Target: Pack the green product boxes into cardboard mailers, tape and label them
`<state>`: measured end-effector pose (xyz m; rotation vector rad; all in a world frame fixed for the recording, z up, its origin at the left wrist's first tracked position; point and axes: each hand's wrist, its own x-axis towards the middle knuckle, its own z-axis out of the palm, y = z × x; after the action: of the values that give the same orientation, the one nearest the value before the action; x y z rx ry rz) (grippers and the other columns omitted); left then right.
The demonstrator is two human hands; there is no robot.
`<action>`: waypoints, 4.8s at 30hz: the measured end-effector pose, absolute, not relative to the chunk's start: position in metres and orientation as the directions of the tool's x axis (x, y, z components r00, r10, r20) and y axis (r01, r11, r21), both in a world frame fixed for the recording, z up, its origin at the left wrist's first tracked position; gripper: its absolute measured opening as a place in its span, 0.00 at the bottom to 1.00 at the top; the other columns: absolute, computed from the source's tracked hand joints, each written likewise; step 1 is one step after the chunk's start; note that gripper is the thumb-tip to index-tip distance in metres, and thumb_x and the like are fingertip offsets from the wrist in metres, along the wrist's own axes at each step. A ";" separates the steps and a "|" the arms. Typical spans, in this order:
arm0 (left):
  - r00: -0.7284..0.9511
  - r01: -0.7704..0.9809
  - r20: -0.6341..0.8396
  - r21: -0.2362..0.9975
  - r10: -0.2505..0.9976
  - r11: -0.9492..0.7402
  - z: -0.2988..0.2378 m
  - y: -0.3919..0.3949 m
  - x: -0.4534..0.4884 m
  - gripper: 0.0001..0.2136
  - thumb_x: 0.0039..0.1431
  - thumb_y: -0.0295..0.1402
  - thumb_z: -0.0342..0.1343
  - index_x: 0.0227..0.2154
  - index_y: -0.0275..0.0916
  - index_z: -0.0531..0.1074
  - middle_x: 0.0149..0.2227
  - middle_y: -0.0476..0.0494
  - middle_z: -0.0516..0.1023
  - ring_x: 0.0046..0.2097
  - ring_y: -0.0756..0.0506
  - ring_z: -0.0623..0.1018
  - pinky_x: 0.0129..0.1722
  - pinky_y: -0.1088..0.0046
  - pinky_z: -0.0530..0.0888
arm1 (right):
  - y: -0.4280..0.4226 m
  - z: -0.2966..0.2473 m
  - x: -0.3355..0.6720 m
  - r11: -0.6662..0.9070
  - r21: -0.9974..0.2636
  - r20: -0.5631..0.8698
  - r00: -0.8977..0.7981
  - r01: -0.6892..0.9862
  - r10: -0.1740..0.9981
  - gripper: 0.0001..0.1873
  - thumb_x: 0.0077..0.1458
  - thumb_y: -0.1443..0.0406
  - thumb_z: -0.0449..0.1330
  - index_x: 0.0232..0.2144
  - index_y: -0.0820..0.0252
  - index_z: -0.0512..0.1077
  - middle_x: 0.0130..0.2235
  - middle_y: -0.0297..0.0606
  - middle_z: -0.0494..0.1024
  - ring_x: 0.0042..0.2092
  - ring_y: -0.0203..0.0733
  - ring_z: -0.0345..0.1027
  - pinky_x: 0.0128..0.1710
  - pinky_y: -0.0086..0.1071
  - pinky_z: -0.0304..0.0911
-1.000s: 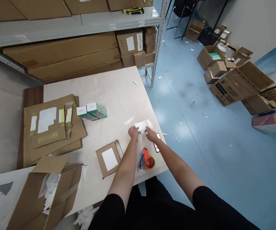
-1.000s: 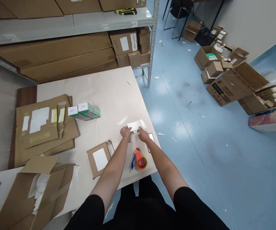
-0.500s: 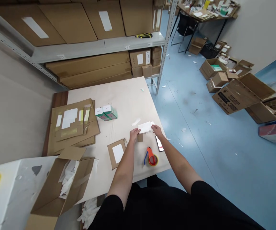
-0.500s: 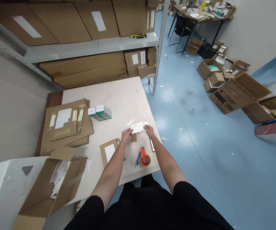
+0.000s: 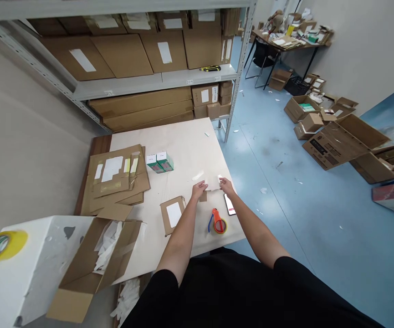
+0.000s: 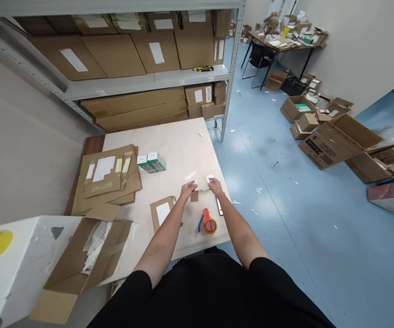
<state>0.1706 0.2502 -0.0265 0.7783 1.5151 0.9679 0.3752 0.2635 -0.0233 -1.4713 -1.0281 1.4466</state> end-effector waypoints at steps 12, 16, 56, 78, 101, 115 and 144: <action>0.049 0.102 -0.265 0.960 0.963 0.259 0.012 0.244 0.204 0.23 0.50 0.46 0.72 0.46 0.38 0.84 0.42 0.37 0.85 0.48 0.38 0.81 0.53 0.63 0.74 | 0.259 -0.007 0.357 -0.243 -0.968 -0.241 0.044 0.066 0.970 0.24 0.41 0.44 0.68 0.30 0.55 0.73 0.30 0.33 0.77 0.34 0.43 0.68 0.35 0.34 0.65; 0.014 0.138 -0.257 0.958 0.966 0.253 0.013 0.244 0.195 0.18 0.48 0.44 0.70 0.37 0.36 0.83 0.33 0.44 0.83 0.38 0.43 0.79 0.40 0.70 0.73 | 0.264 -0.010 0.360 -0.217 -0.973 -0.217 0.011 0.073 0.976 0.22 0.42 0.45 0.67 0.30 0.55 0.73 0.30 0.34 0.78 0.34 0.43 0.69 0.34 0.33 0.65; -0.413 0.014 -0.150 0.985 0.899 0.171 0.080 0.216 0.032 0.22 0.33 0.43 0.77 0.31 0.37 0.83 0.28 0.46 0.82 0.31 0.46 0.77 0.33 0.70 0.75 | 0.296 0.027 0.372 -0.005 -0.943 -0.065 -0.170 0.333 0.983 0.15 0.50 0.66 0.66 0.42 0.57 0.82 0.52 0.44 0.83 0.37 0.42 0.72 0.51 0.44 0.69; -0.303 -0.289 -0.203 0.951 0.931 0.113 0.079 0.069 -0.053 0.26 0.39 0.47 0.78 0.39 0.36 0.81 0.43 0.35 0.87 0.47 0.37 0.84 0.53 0.57 0.79 | 0.122 0.088 0.130 -0.034 -0.998 -0.051 -0.417 0.049 0.907 0.21 0.52 0.45 0.66 0.31 0.55 0.73 0.29 0.33 0.75 0.34 0.42 0.70 0.39 0.38 0.71; -0.361 -0.356 -0.151 0.934 0.920 0.014 0.088 0.010 -0.059 0.23 0.48 0.47 0.74 0.41 0.36 0.80 0.45 0.34 0.86 0.52 0.36 0.83 0.54 0.59 0.77 | 0.033 0.110 0.119 -0.134 -0.991 -0.126 -0.261 -0.011 0.957 0.13 0.51 0.54 0.66 0.33 0.56 0.76 0.34 0.38 0.83 0.35 0.43 0.76 0.40 0.37 0.70; -0.400 -0.416 -0.193 0.909 0.896 0.011 0.106 0.002 -0.031 0.25 0.39 0.46 0.78 0.37 0.37 0.79 0.40 0.39 0.86 0.44 0.42 0.83 0.52 0.62 0.76 | 0.031 0.121 0.140 -0.192 -0.976 -0.159 -0.274 -0.100 0.948 0.12 0.48 0.55 0.69 0.29 0.56 0.76 0.31 0.36 0.82 0.33 0.40 0.74 0.37 0.35 0.69; -0.438 -0.177 -0.094 0.984 0.894 0.016 0.122 0.003 0.014 0.26 0.61 0.56 0.61 0.42 0.35 0.85 0.41 0.37 0.87 0.46 0.38 0.84 0.53 0.59 0.79 | 0.044 0.120 0.166 -0.148 -0.976 -0.076 -0.393 -0.159 0.917 0.18 0.53 0.48 0.68 0.33 0.54 0.74 0.49 0.40 0.83 0.49 0.45 0.75 0.50 0.42 0.71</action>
<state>0.0136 0.0030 0.1217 0.7843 1.4263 1.5671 0.1664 0.0443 0.1201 -0.9368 -1.2859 1.6653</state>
